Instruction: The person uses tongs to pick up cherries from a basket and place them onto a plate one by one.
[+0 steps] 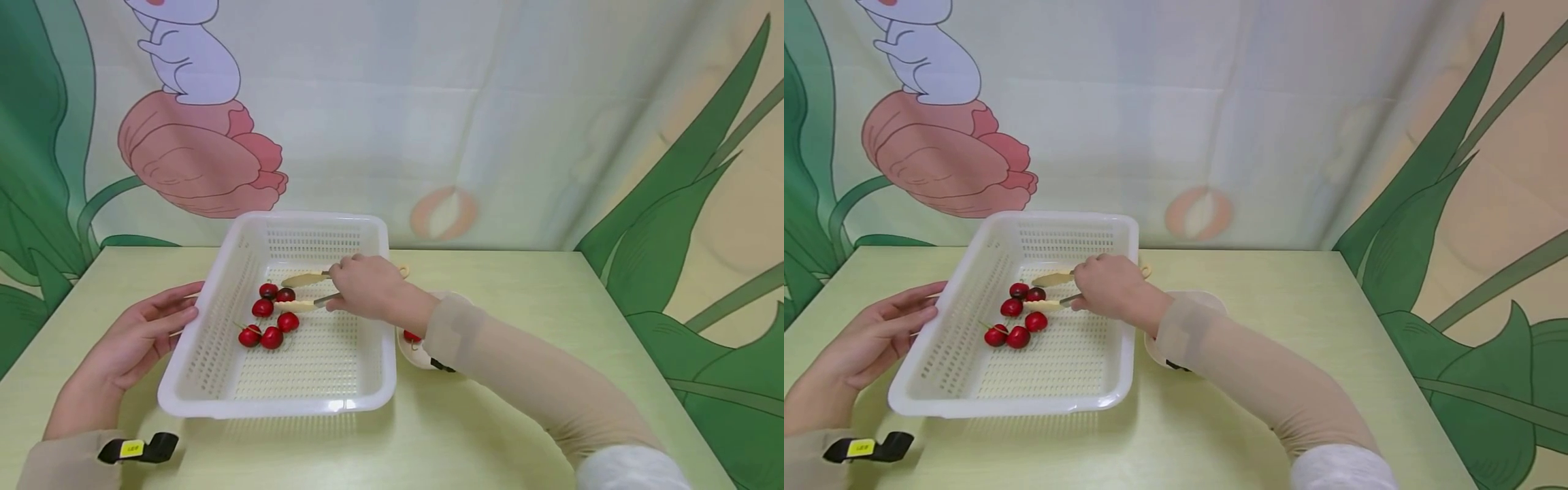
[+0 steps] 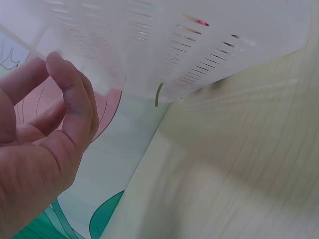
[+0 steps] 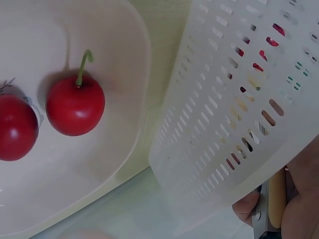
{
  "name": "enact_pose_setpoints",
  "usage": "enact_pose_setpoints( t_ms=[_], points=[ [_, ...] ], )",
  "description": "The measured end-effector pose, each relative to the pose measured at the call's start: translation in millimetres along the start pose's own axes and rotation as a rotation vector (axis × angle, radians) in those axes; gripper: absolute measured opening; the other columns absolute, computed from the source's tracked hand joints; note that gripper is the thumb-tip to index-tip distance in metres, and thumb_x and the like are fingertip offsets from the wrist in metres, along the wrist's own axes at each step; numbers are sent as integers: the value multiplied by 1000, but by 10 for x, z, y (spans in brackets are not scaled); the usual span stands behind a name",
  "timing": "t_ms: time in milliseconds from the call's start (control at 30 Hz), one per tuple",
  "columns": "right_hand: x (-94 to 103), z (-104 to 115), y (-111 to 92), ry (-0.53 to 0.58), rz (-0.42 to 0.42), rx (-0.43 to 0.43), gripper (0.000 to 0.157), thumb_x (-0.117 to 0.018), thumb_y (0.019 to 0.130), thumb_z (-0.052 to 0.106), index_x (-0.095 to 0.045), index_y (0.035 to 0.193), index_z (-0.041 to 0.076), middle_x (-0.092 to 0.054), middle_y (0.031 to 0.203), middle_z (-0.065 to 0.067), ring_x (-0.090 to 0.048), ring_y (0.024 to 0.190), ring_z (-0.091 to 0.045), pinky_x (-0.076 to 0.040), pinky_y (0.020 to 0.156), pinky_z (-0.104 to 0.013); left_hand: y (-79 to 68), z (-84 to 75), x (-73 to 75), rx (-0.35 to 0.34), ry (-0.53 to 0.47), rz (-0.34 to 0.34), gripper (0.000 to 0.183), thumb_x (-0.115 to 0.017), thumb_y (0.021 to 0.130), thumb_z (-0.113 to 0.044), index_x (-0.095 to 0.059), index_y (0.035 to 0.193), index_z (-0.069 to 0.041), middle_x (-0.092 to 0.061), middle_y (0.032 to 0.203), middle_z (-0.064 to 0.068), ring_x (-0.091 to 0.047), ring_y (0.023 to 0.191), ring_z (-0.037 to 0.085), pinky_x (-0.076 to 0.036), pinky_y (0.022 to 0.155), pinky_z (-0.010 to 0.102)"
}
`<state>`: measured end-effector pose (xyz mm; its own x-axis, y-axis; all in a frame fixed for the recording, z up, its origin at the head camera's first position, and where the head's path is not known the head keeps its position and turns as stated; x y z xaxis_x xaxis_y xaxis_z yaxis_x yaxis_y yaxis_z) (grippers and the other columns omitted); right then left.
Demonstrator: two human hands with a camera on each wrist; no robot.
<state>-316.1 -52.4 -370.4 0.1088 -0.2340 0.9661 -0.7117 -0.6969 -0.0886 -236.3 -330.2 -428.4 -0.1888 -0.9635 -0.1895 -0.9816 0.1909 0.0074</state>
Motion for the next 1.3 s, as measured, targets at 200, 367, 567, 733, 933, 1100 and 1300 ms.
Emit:
enact_pose_setpoints(
  t_ms=[200,367,567,733,933,1100,1300],
  points=[
    [-17,28,12,8,6,4,53,-59,99,60,-66,122,12,-68,111,2,-64,98,-14,-58,70,-31,-2,11,4,0,1,-1,38,-53,106,-2,-64,134,-25,-70,124,-4,-73,104,17,-59,87,32],
    [-12,39,8,35,-7,2,48,-59,100,58,-65,115,12,-68,108,2,-64,94,-15,-57,67,-32,-2,9,8,4,6,-12,38,-54,106,-2,-63,134,-26,-70,125,-5,-73,104,17,-58,87,32],
    [-4,57,15,59,-4,-5,47,-60,99,57,-65,111,12,-67,104,1,-64,90,-15,-56,65,-32,1,7,15,3,-15,-3,38,-52,106,-1,-64,133,-25,-70,123,-4,-73,103,17,-60,85,32],
    [-27,89,46,84,14,-4,46,-60,99,58,-64,108,12,-65,97,2,-61,80,-14,-55,61,-31,0,12,16,1,-17,0,38,-52,106,0,-63,133,-24,-71,123,-4,-73,102,18,-60,84,32],
    [-68,97,67,128,31,-17,45,-59,99,59,-63,105,14,-62,89,3,-60,74,-14,-52,58,-30,-3,10,6,-2,-14,7,38,-52,106,0,-63,134,-23,-71,123,-3,-73,102,18,-60,84,32],
    [-91,98,85,134,27,-8,45,-56,101,58,-63,105,14,-63,89,2,-60,74,-14,-53,58,-30,-1,4,0,-6,-10,13,38,-52,106,0,-62,135,-24,-70,124,-4,-73,103,18,-60,85,32],
    [-119,81,98,126,19,-20,43,-56,102,57,-60,106,14,-63,92,3,-61,76,-14,-54,59,-32,3,-1,6,-6,-3,5,39,-52,106,0,-63,134,-25,-70,124,-4,-73,104,17,-59,85,32]
  ],
)
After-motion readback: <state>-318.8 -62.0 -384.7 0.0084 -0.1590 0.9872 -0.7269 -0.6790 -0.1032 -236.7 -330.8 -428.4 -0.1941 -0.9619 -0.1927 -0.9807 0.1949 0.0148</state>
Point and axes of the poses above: each hand's wrist, its own y-axis towards the middle knuckle, its own x-axis out of the back of the hand, z = x × y, the point moved 7 cm from there along y, towards the middle knuckle
